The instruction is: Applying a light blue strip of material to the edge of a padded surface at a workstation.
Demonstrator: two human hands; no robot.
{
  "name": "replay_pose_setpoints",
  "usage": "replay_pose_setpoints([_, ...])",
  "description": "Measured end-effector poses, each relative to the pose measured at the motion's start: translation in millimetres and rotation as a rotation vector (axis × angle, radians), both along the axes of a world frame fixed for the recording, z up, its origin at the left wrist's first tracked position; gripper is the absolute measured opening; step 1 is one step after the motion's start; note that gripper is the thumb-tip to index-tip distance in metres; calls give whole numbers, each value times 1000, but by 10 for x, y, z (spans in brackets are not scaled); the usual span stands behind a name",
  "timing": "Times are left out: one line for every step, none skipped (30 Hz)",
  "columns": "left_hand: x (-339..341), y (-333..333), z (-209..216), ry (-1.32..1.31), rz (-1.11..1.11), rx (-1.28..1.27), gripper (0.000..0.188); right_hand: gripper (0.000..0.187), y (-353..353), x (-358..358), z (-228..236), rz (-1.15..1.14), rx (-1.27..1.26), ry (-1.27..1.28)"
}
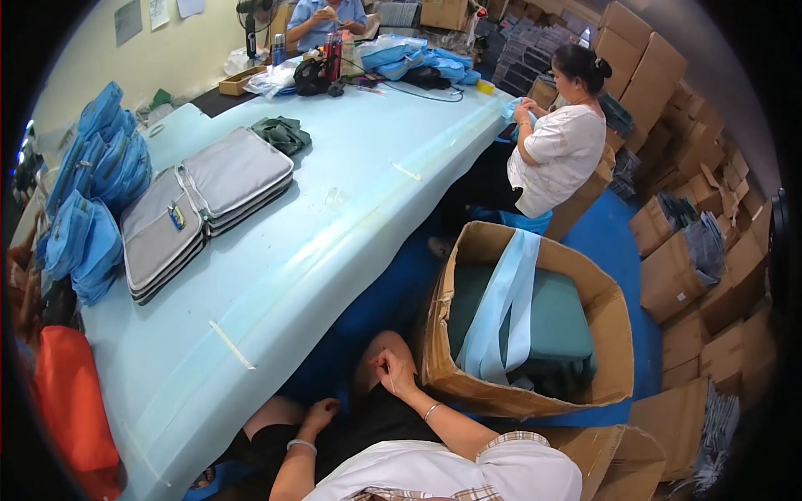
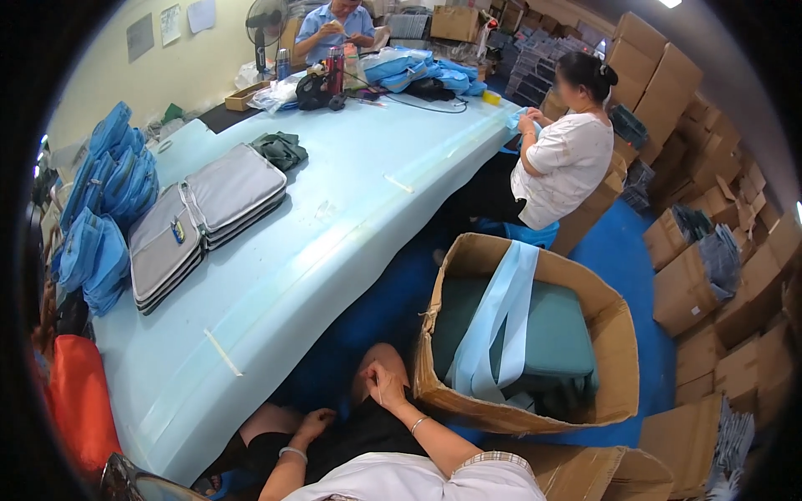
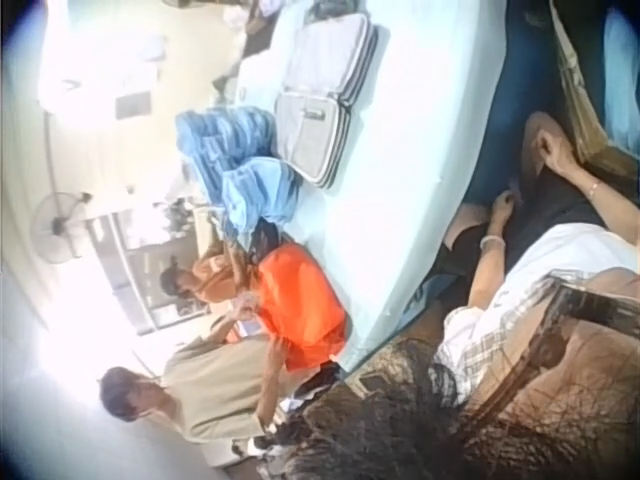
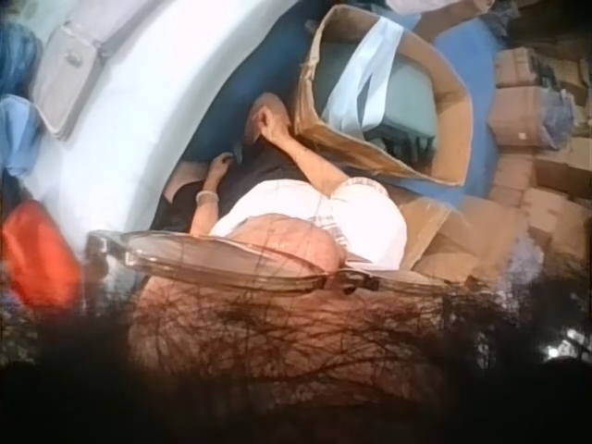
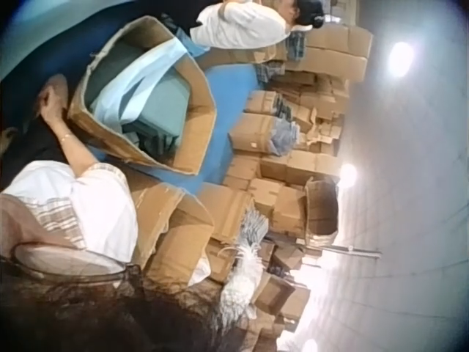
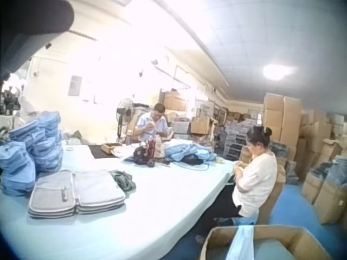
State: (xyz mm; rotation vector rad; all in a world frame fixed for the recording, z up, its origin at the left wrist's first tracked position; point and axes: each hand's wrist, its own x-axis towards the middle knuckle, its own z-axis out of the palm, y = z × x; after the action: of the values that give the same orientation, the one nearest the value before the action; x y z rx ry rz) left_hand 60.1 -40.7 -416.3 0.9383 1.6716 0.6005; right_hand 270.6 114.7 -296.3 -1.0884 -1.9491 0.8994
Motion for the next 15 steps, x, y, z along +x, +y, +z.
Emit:
replay_pose_setpoints([7,3,8,-11,-23,44,31,14,-4,11,14,-6,-23,-20])
replay_pose_setpoints([8,8,18,-15,-23,45,31,14,-4,13,28,-7,-22,-23])
replay_pose_setpoints([10,4,44,-12,-36,42,30,14,-11,12,53,-5,-32,-37])
replay_pose_setpoints([8,-1,70,-9,-49,39,30,14,-18,10,67,-3,-43,-50])
replay_pose_setpoints([10,-4,97,-12,-47,38,30,14,-17,6,56,-2,-44,-53])
replay_pose_setpoints([26,5,146,40,-62,59,29,14,-10,8,45,-3,-39,-55])
replay_pose_setpoints([42,12,197,92,-77,80,29,14,-11,13,36,-4,-35,-56])
replay_pose_setpoints([54,13,250,89,-77,80,29,14,-19,21,27,-3,-35,-59])
replay_pose_setpoints([60,22,302,76,-75,56,29,13,-14,19,33,-4,-46,-60])
replay_pose_setpoints([66,31,354,64,-73,32,30,13,-10,17,40,-6,-56,-60])
replay_pose_setpoints([74,37,409,62,-71,33,30,13,-10,14,46,-4,-55,-61])
replay_pose_setpoints([73,28,454,61,-68,14,30,13,-21,2,46,-7,-47,-55])
replay_pose_setpoints([74,22,477,61,-66,-4,30,13,-29,-4,48,-9,-39,-49])
replay_pose_setpoints([73,18,466,61,-64,-4,30,13,-28,-3,43,-7,-38,-49])
replay_pose_setpoints([64,11,456,67,-64,-7,30,13,-25,-11,42,-4,-47,-49])
